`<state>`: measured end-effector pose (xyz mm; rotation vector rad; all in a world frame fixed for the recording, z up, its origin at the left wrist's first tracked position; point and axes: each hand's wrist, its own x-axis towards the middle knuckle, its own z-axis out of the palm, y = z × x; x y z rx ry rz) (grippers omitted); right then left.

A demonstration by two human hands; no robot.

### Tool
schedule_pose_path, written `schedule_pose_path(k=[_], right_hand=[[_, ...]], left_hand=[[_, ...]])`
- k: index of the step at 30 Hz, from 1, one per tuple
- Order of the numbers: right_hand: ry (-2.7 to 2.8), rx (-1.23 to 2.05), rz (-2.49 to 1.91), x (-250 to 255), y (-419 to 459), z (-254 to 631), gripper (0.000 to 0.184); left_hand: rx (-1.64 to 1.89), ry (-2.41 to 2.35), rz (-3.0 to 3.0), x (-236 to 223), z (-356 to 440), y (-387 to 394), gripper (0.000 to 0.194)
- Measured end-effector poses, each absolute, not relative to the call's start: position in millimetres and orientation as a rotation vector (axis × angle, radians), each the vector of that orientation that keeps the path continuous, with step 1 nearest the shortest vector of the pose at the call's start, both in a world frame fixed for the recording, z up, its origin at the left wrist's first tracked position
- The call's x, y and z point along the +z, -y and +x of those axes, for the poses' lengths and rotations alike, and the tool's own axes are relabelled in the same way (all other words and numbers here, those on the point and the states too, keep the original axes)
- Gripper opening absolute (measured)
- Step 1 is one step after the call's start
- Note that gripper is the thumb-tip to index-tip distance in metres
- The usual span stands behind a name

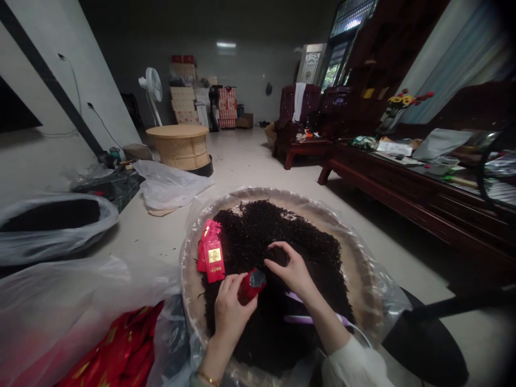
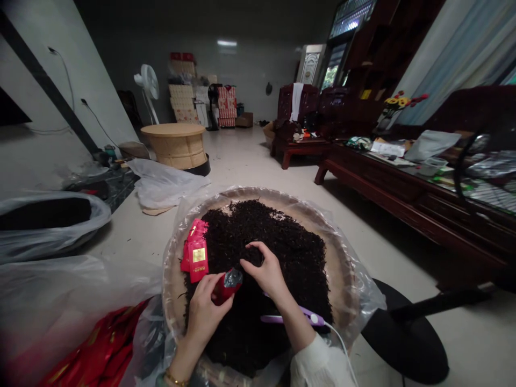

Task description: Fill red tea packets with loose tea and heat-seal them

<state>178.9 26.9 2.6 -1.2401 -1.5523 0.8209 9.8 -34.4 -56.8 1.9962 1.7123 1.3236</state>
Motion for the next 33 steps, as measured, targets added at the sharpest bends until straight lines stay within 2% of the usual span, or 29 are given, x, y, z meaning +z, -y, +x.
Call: schedule_pose_path(k=[7, 14, 18, 22, 26, 29, 33], right_hand=[[1.546, 0.847, -1.206, 3, -15, 152, 0.035], [1.621, 1.277, -1.071, 2, 4, 158, 0.062], [1.745, 1.434, -0.961, 4, 12, 164, 0.067], [1.784, 1.262, -1.012, 6, 17, 169, 0.061], [1.889, 0.887, -1.13, 4, 27, 168, 0.045], [2.069, 0.644, -1.031, 1, 33, 159, 0.049], [2.14, 0.516, -0.903, -1, 33, 153, 0.056]], left_hand=[[1.334, -1.778, 1.926, -60, 12, 32, 0.041], [1.321, -1.835, 1.871, -63, 13, 32, 0.043], [1.325, -1.845, 1.853, -62, 14, 32, 0.044], [1.342, -1.85, 1.843, -59, 13, 33, 0.043], [1.309, -1.905, 1.84, -58, 13, 35, 0.043], [1.297, -1.906, 1.915, -59, 15, 37, 0.042], [1.336, -1.875, 2.032, -61, 17, 39, 0.044]])
